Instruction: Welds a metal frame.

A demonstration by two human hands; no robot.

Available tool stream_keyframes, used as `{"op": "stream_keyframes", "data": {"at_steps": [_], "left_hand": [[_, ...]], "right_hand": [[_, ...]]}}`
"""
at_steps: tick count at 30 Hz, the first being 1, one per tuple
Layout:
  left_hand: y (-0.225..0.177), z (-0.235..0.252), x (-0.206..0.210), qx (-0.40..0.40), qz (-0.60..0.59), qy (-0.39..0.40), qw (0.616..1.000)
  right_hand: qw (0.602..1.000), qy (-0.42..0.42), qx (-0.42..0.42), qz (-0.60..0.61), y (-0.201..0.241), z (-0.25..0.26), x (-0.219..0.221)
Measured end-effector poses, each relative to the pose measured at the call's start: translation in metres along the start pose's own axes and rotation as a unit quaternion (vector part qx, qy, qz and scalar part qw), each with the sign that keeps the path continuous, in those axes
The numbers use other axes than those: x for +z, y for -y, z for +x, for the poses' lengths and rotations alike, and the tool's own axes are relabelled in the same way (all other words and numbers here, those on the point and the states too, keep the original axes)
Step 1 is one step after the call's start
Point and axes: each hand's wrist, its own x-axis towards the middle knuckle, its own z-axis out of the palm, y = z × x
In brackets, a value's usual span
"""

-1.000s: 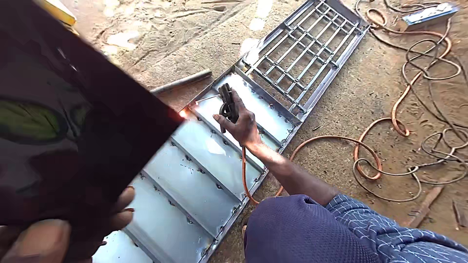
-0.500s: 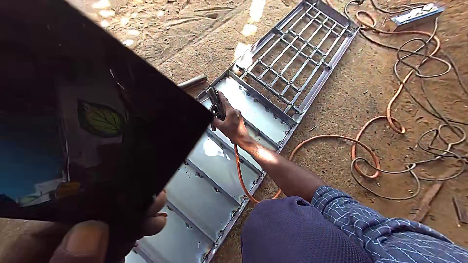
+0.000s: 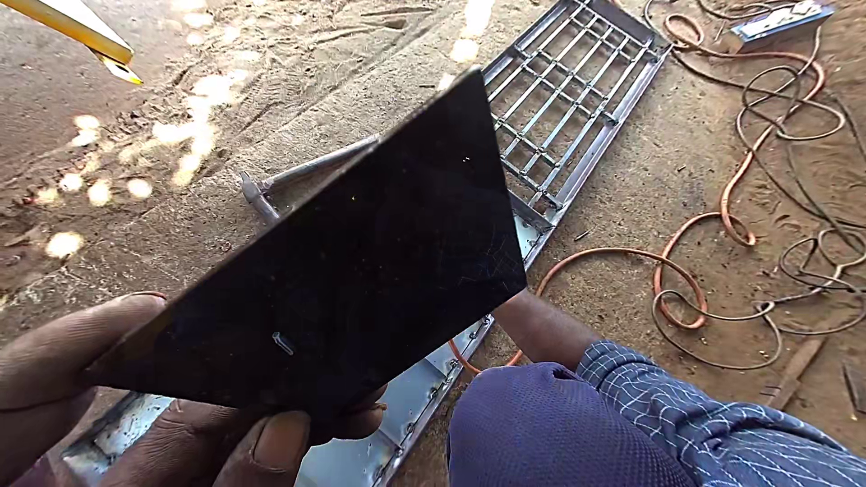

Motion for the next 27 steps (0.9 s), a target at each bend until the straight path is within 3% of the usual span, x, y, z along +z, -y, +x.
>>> {"op": "stream_keyframes", "data": {"at_steps": [27], "left_hand": [[-0.0026, 0.0008, -0.0027, -0.007, 0.019, -0.009, 1.0]], "right_hand": [[1.0, -0.003, -0.016, -0.013, -0.0029, 0.0001, 0.0027]]}}
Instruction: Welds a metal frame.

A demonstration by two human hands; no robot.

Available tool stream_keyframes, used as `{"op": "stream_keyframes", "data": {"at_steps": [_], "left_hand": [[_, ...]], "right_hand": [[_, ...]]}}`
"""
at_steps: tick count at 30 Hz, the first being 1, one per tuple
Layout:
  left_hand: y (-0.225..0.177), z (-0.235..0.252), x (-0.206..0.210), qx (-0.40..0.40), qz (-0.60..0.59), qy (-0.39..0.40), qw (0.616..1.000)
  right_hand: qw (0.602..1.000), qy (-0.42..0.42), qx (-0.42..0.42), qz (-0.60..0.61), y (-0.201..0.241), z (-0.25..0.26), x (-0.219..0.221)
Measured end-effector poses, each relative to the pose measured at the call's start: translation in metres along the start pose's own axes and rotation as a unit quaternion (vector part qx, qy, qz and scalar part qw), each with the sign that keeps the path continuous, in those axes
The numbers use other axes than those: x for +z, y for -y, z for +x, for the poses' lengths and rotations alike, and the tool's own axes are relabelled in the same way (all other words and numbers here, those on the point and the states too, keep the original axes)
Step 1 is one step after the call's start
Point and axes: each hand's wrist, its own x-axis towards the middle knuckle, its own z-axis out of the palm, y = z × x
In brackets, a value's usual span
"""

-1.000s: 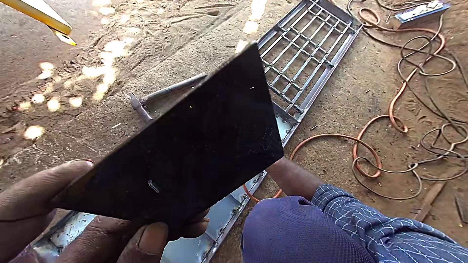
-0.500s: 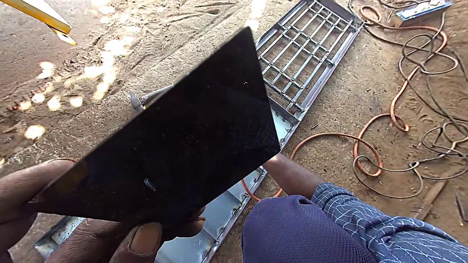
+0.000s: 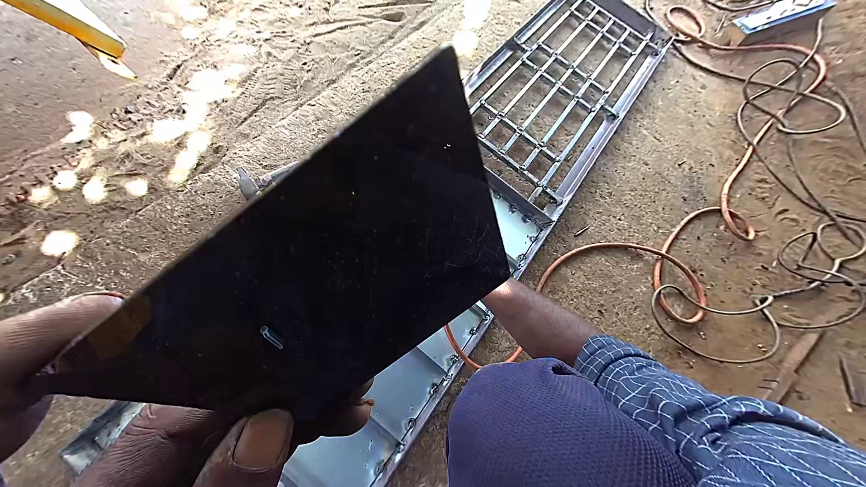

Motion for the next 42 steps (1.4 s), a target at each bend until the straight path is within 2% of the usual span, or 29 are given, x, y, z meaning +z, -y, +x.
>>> {"op": "stream_keyframes", "data": {"at_steps": [32, 34, 37, 42], "left_hand": [[0.001, 0.001, 0.001, 0.009, 0.014, 0.003, 1.0], [-0.001, 0.002, 0.0, 0.01, 0.013, -0.01, 1.0], [-0.003, 0.005, -0.009, 0.003, -0.028, -0.067, 0.997], [-0.008, 0.009, -0.018, -0.042, -0.089, -0.171, 0.98]], "right_hand": [[1.0, -0.003, 0.026, -0.01, 0.002, -0.001, 0.001], [0.998, 0.004, 0.061, 0.002, -0.001, -0.002, -0.001], [0.997, -0.069, 0.003, -0.022, -0.029, 0.002, 0.006], [0.997, -0.076, 0.024, -0.011, -0.041, 0.007, -0.009]]}}
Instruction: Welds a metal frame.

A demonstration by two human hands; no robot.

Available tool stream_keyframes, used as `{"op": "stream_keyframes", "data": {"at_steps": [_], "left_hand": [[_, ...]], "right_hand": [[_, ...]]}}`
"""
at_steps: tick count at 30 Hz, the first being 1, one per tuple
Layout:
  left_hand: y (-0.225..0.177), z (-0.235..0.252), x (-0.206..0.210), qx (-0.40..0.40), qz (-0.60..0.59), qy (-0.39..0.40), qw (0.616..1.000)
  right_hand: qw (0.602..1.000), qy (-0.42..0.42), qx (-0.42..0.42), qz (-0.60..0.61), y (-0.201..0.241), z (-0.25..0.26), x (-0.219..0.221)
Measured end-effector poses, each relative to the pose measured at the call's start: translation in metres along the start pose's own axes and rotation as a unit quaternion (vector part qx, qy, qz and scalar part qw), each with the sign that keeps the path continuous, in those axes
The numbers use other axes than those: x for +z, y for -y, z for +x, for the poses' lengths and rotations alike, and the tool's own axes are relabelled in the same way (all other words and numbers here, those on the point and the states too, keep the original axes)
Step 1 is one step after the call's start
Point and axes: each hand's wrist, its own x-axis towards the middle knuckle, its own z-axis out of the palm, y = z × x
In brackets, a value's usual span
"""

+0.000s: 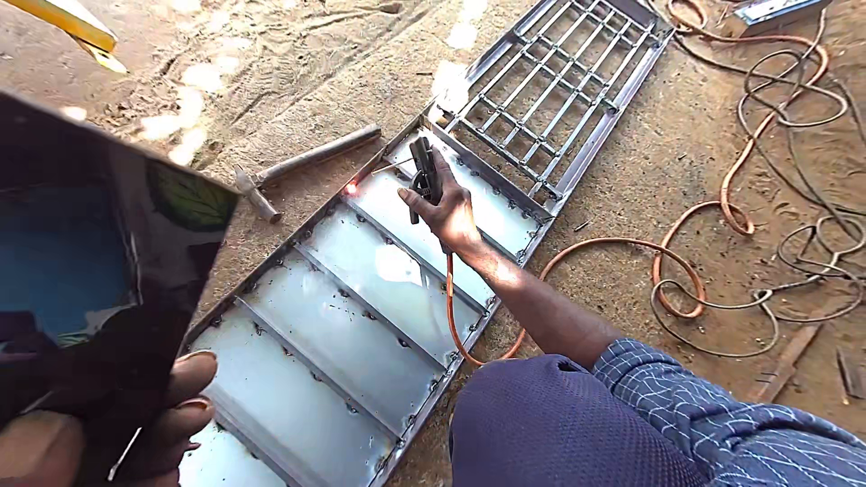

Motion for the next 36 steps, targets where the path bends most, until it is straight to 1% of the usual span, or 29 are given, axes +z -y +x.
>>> {"op": "stream_keyframes", "data": {"at_steps": [3, 9, 14, 23, 29, 33, 36], "left_hand": [[0.0, 0.0, -0.001, -0.001, -0.009, -0.006, 1.0], [0.002, -0.001, 0.001, -0.003, -0.025, -0.016, 1.0], [0.003, 0.001, 0.004, 0.002, -0.018, -0.014, 1.0], [0.005, 0.003, 0.009, 0.033, 0.013, 0.027, 0.999], [0.003, 0.003, 0.013, 0.036, 0.005, 0.04, 0.999], [0.002, 0.002, 0.017, 0.035, 0.002, 0.071, 0.997], [0.005, 0.001, 0.017, 0.038, 0.015, 0.13, 0.991]], "right_hand": [[0.999, 0.004, 0.031, 0.017, -0.003, 0.004, 0.002], [0.998, 0.012, 0.055, 0.021, -0.004, 0.01, 0.009], [0.999, 0.024, 0.046, 0.013, -0.003, 0.011, 0.012], [0.998, 0.05, 0.026, 0.027, -0.001, 0.011, 0.022], [0.998, 0.06, -0.004, -0.003, 0.002, 0.011, 0.026], [0.998, 0.06, -0.015, -0.017, 0.003, 0.011, 0.029], [0.998, 0.067, -0.009, -0.014, 0.015, 0.007, 0.022]]}}
